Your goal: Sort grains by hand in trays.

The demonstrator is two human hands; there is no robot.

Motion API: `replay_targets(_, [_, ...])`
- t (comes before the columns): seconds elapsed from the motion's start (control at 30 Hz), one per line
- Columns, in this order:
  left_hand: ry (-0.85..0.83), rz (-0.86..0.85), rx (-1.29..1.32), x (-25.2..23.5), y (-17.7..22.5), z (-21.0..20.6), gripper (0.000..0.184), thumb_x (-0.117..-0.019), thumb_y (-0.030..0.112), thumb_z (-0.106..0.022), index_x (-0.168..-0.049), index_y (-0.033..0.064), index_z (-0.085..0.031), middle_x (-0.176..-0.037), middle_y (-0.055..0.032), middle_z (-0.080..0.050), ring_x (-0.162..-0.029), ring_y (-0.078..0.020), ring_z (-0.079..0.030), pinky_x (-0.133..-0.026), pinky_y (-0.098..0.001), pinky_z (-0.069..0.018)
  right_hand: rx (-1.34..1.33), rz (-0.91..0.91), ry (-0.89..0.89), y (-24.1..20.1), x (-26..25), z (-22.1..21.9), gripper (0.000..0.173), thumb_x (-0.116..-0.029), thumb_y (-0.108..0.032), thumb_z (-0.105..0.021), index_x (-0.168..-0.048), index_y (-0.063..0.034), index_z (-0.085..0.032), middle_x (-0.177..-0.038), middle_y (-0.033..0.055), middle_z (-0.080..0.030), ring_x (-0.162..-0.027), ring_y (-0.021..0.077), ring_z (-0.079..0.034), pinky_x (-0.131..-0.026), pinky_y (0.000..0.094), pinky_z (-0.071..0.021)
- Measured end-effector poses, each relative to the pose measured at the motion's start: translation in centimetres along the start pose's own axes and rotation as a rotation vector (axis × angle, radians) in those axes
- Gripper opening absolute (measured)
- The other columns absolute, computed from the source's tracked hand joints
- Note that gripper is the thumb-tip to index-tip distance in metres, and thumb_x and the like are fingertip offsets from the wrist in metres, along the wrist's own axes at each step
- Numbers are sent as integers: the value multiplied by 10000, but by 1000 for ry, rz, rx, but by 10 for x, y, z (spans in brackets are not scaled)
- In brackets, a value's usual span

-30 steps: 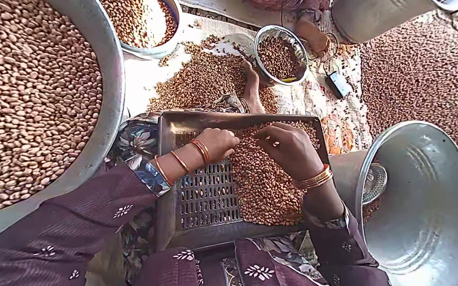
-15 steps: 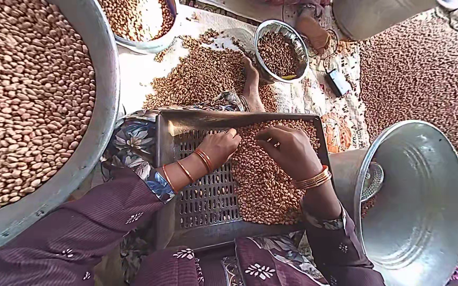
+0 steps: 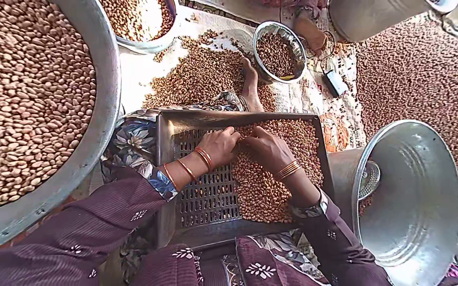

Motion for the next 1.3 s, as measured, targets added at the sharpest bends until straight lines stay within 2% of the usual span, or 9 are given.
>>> replay_targets(0.23, [12, 35, 57, -3, -5, -1, 313, -1063, 287, -532, -1143, 22, -679, -1124, -175, -661, -955, -376, -696, -740, -565, -555, 20, -43, -13, 1, -3, -4, 117, -951, -122, -699, -1034, -47, -733, -1077, 184, -660, -887, 368, -697, -659, 530, -574])
replay_targets(0.57, [94, -27, 125, -4, 1, 7, 236, -976, 204, -680, -1148, 46, -711, -1059, -187, -658, -840, -377, -691, -679, -564, -554, -65, -75, 56, 14, 2, 11, 130, -960, -158, -702, -1038, -57, -727, -1064, 166, -688, -812, 344, -707, -646, 538, -573])
replay_targets(0.67, [166, -19, 390, -14, -10, 12, 210, -981, 185, -603, -1023, -1, -688, -949, -166, -653, -879, -313, -662, -774, -512, -525, -39, -90, 175, 14, 8, 31, 136, -977, -157, -681, -1045, -48, -725, -1006, 164, -691, -784, 341, -700, -638, 527, -566])
replay_targets(0.73, [199, 43, 676, -13, -16, 19, 219, -1020, 106, -478, -965, -1, -661, -852, -109, -650, -748, -179, -644, -704, -369, -528, -90, -15, 306, 4, 13, 49, 132, -974, -151, -684, -1050, -53, -729, -970, 137, -692, -739, 277, -689, -624, 450, -570])
replay_targets(0.87, [11, 287, 1248, -9, -23, -3, 455, -1108, 194, -192, -1040, 34, -613, -873, -41, -647, -692, -113, -673, -666, -303, -599, -160, 80, 416, -17, 11, 73, 165, -985, -101, -655, -1126, -69, -734, -1015, 122, -714, -785, 226, -708, -673, 380, -590])
replay_targets(0.97, [121, 231, 883, -10, -28, 12, 300, -1096, 178, -460, -926, 34, -661, -728, -21, -542, -634, -107, -501, -624, -303, -414, -29, 41, 340, -16, -2, 63, 124, -994, -105, -650, -1067, -72, -744, -1003, 143, -700, -798, 304, -702, -651, 469, -569])
replay_targets(1.07, [191, 79, 464, -14, -19, 21, 245, -1054, 227, -574, -1095, 13, -687, -921, -159, -690, -845, -300, -674, -793, -508, -532, 129, -89, 165, 0, -18, 34, 160, -1017, -176, -621, -1055, -87, -748, -978, 148, -727, -831, 370, -717, -635, 556, -543])
replay_targets(1.17, [88, 71, 264, -19, -15, 8, 366, -1067, 269, -559, -1335, 27, -621, -1185, -227, -685, -1085, -404, -684, -913, -585, -533, 217, -214, 15, 16, -27, 13, 208, -1034, -206, -567, -1057, -75, -726, -927, 176, -739, -851, 415, -722, -651, 594, -518])
replay_targets(1.3, [69, 58, 166, -22, -14, 1, 323, -1044, 212, -583, -1313, 40, -625, -1123, -241, -694, -1026, -438, -695, -837, -602, -545, 211, -269, -67, 24, -29, 6, 222, -1040, -246, -566, -1087, -88, -715, -873, 195, -720, -845, 425, -714, -658, 597, -508])
Point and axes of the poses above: each hand's wrist, its own x-axis away from the middle knuckle, its own z-axis out of the back of the hand, y = z × x, the point moved 10 cm from there along -x, towards the middle knuckle
